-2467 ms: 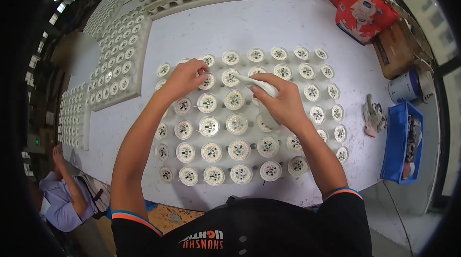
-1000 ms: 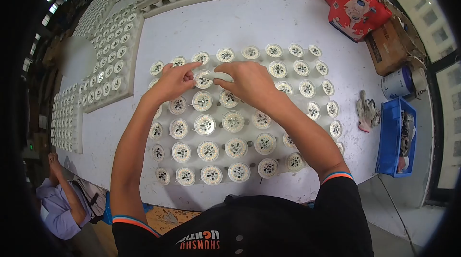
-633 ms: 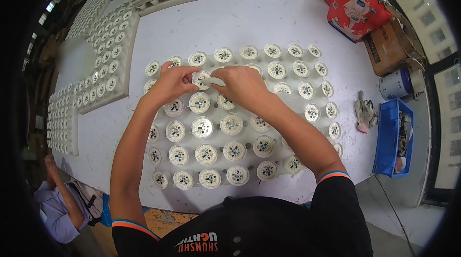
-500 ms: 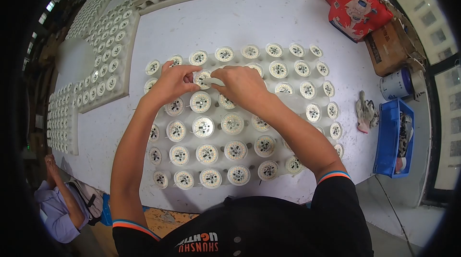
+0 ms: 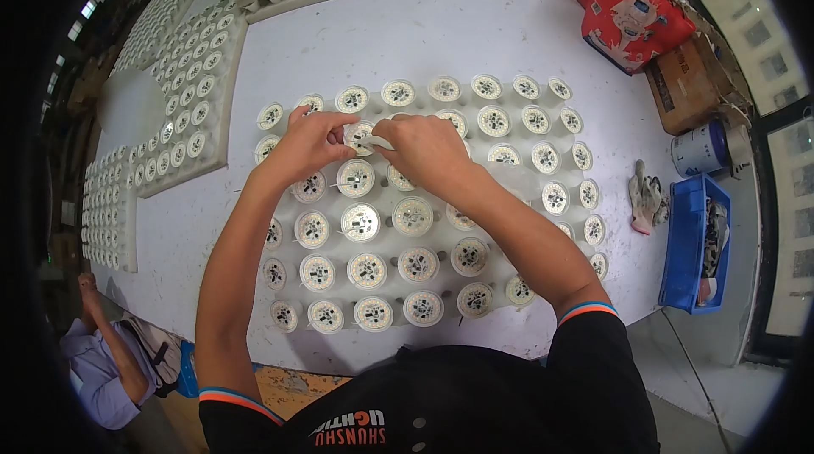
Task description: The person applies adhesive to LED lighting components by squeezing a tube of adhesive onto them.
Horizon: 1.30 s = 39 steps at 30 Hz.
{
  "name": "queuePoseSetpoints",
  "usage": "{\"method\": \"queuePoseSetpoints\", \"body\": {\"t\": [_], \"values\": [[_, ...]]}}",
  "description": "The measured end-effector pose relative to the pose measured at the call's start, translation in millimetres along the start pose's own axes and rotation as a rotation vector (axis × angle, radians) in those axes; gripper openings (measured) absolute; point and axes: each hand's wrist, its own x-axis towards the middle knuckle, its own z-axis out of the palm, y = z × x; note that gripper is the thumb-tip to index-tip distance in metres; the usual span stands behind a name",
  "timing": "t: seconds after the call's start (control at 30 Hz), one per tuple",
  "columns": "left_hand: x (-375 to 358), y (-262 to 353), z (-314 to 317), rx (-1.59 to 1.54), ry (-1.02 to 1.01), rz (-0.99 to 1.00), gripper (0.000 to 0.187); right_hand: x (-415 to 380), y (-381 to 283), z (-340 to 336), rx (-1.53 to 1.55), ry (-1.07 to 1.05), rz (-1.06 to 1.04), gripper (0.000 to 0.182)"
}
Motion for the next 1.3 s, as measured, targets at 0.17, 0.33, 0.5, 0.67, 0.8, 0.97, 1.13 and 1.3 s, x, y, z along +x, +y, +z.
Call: {"method": "queuePoseSetpoints", "body": {"t": [0.17,0.33,0.5,0.67,0.8,0.97,1.13,1.3], "values": [[-0.5,0.8,0.0,-0.011,-0.004,-0.008,0.048,0.4,-2.1,-2.0,-0.010,-0.009,-0.003,0.021],[0.2,1.5,-0.1,-0.001,-0.006,-0.005,0.048,0.3,-3.1,-2.1,-0.009,-0.005,-0.001,0.019],[-0.3,2.9,-0.9,-0.002,-0.006,-0.007,0.048,1.1,-1.3,-1.4,-0.024,-0.024,0.007,0.019],[0.1,3.4,-1.5,0.015,-0.015,-0.007,0.049,2.5,-0.9,-1.1,-0.028,-0.043,0.016,0.019],[-3.0,1.2,-4.4,0.038,0.099,0.060,0.042,-0.4,-1.1,-7.5,0.031,-0.038,0.040,0.020],[11.5,-30.5,-18.4,-0.200,0.467,0.074,0.019,-14.4,11.9,-15.7,0.377,0.145,0.088,0.023],[27.3,-33.7,-19.7,0.076,0.432,-0.022,0.012,-20.9,10.9,-36.4,0.406,0.030,0.202,0.028],[44.1,-23.8,-3.8,0.169,0.367,0.018,0.011,-24.1,14.2,-38.5,0.444,0.011,0.241,0.029]]}}
